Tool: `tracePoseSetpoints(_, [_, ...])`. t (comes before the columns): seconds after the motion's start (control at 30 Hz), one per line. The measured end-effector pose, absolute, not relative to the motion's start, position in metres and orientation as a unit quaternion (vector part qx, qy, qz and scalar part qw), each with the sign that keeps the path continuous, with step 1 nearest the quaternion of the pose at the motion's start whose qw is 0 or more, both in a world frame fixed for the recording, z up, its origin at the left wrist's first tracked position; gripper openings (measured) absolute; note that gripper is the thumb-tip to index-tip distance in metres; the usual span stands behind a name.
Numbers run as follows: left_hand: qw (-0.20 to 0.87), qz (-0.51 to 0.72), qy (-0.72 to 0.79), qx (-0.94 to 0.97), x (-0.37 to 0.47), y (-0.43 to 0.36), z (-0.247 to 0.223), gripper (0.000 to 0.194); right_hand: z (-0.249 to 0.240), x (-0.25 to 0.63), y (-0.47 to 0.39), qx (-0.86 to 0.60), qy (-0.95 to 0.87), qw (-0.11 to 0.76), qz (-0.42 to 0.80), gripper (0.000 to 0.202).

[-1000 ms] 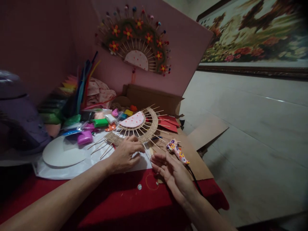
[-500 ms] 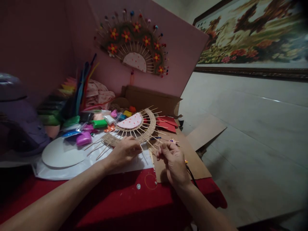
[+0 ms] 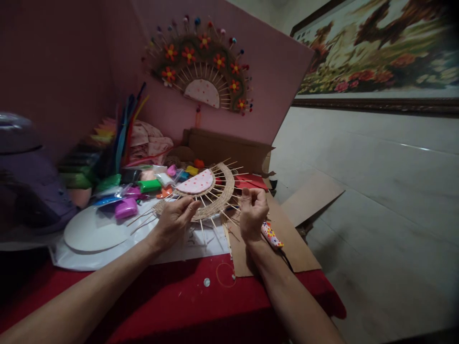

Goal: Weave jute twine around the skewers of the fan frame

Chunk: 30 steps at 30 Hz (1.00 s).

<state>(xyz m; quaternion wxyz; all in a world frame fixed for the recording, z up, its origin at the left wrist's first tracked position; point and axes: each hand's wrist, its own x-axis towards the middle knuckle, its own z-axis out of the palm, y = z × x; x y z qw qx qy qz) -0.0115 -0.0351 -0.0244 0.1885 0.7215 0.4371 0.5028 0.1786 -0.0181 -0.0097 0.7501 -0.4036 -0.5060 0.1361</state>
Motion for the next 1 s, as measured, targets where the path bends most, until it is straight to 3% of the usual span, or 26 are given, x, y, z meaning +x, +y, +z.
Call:
tracePoseSetpoints(0.23, [0.206,0.604,0.403,0.656,-0.013,-0.039,-0.02,0.042,-0.031,0.177,-0.033,-0.401,-0.638,0.657,0.035,0.011])
tracePoseSetpoints(0.4, [0.149,0.674,0.363,0.626,-0.015,-0.05,-0.005,0.045,-0.034,0.174,-0.034,-0.386,-0.674,0.629,0.022,0.02])
tracePoseSetpoints(0.57, [0.071,0.677,0.383,0.624,-0.02,-0.049,-0.001,0.041,-0.037,0.174,-0.035,-0.364,-0.697,0.618,0.033,0.026])
tracePoseSetpoints(0.8, [0.031,0.688,0.4,0.605,-0.027,-0.03,-0.011,0.016,-0.033,0.17,-0.036,-0.351,-0.699,0.623,0.021,0.004])
tracePoseSetpoints(1.0, [0.056,0.657,0.43,0.617,-0.03,-0.029,-0.01,0.033,-0.034,0.175,-0.026,-0.342,-0.647,0.673,0.109,0.004])
